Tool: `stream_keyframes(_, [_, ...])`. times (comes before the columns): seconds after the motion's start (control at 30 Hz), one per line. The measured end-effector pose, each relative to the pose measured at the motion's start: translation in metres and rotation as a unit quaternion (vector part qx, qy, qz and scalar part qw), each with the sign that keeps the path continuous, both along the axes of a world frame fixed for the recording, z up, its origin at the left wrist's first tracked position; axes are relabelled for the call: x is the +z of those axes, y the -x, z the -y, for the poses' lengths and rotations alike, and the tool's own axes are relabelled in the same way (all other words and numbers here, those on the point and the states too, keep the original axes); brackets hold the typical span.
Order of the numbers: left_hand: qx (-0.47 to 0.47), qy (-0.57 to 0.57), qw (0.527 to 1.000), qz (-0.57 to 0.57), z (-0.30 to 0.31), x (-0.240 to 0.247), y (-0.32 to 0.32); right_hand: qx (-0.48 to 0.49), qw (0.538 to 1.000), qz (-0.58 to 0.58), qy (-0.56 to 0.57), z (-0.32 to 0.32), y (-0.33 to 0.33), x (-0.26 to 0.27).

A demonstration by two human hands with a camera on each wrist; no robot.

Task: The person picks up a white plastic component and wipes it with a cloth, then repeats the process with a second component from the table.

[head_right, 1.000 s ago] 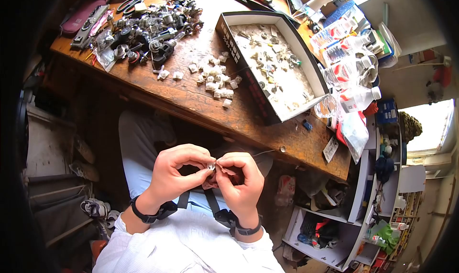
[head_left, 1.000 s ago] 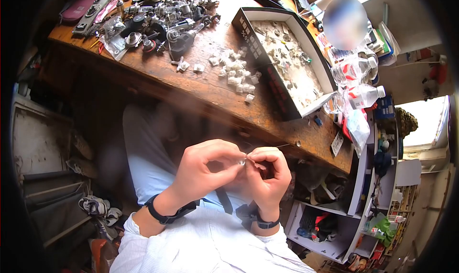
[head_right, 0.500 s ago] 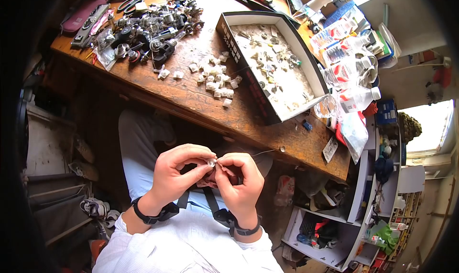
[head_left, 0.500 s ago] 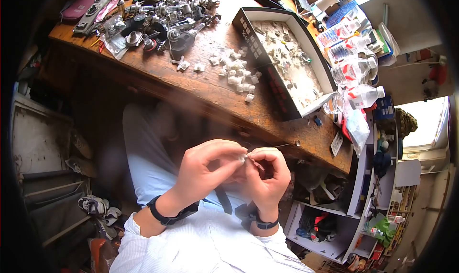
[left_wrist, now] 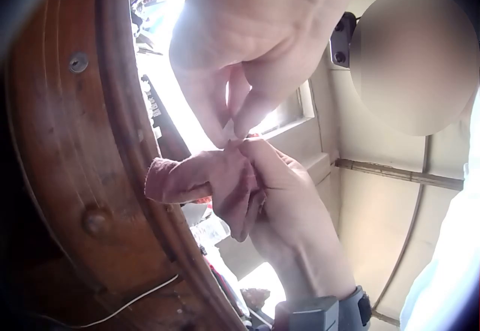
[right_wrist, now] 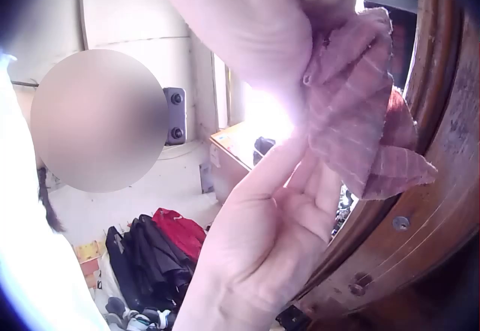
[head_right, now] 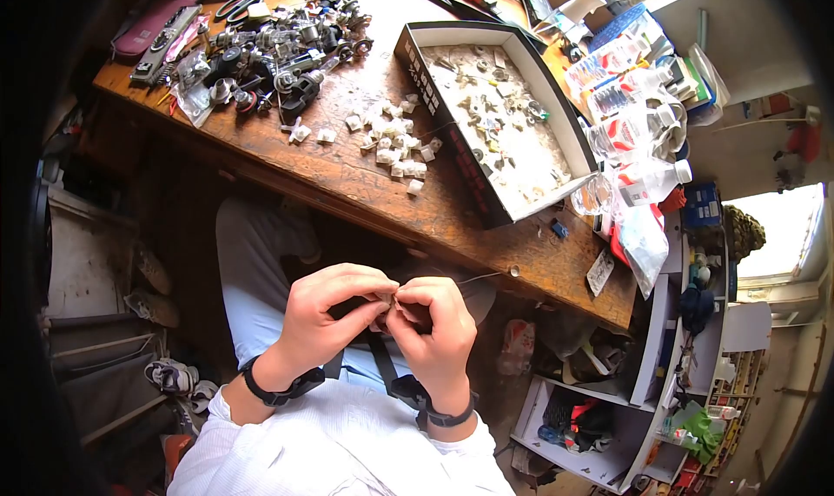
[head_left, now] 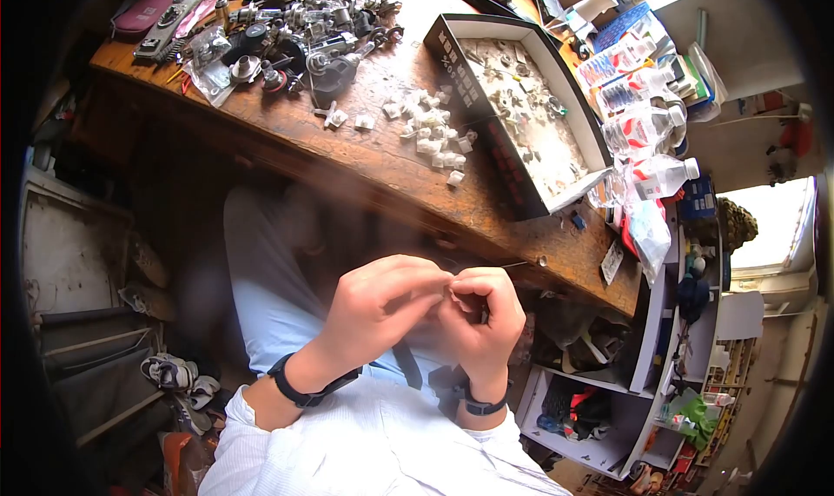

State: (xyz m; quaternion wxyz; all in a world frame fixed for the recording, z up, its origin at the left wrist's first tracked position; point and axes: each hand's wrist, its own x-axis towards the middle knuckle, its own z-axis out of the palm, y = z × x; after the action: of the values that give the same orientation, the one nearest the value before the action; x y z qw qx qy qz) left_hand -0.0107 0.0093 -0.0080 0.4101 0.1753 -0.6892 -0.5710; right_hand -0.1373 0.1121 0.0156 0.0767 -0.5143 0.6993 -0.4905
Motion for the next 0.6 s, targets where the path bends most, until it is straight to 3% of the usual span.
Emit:
stream_keyframes(0.07, [0.012,0.020,1.000,0.002,-0.001,-0.001,0.001,-0.017,1.000,0.014,-0.006,0.000,-0.004,-0.001])
stream_keyframes(0.27, [-0.062,-0.118,0.991,-0.016,-0.007,-0.011,-0.002,-0.063,0.993,0.097,0.002,0.002,-0.010,-0.005])
stream_keyframes(0.43, [-0.085,-0.294,0.948,-0.085,-0.013,-0.012,0.002,-0.068,0.991,0.112,-0.014,0.001,-0.010,-0.001])
stream_keyframes(0.5, [-0.094,-0.403,0.899,-0.147,-0.009,-0.007,0.000,-0.092,0.988,0.126,-0.007,-0.001,-0.005,-0.004])
stream_keyframes(0.6, [-0.094,-0.374,0.911,-0.148,-0.002,-0.014,-0.002,-0.070,0.983,0.171,0.020,-0.001,-0.003,0.000])
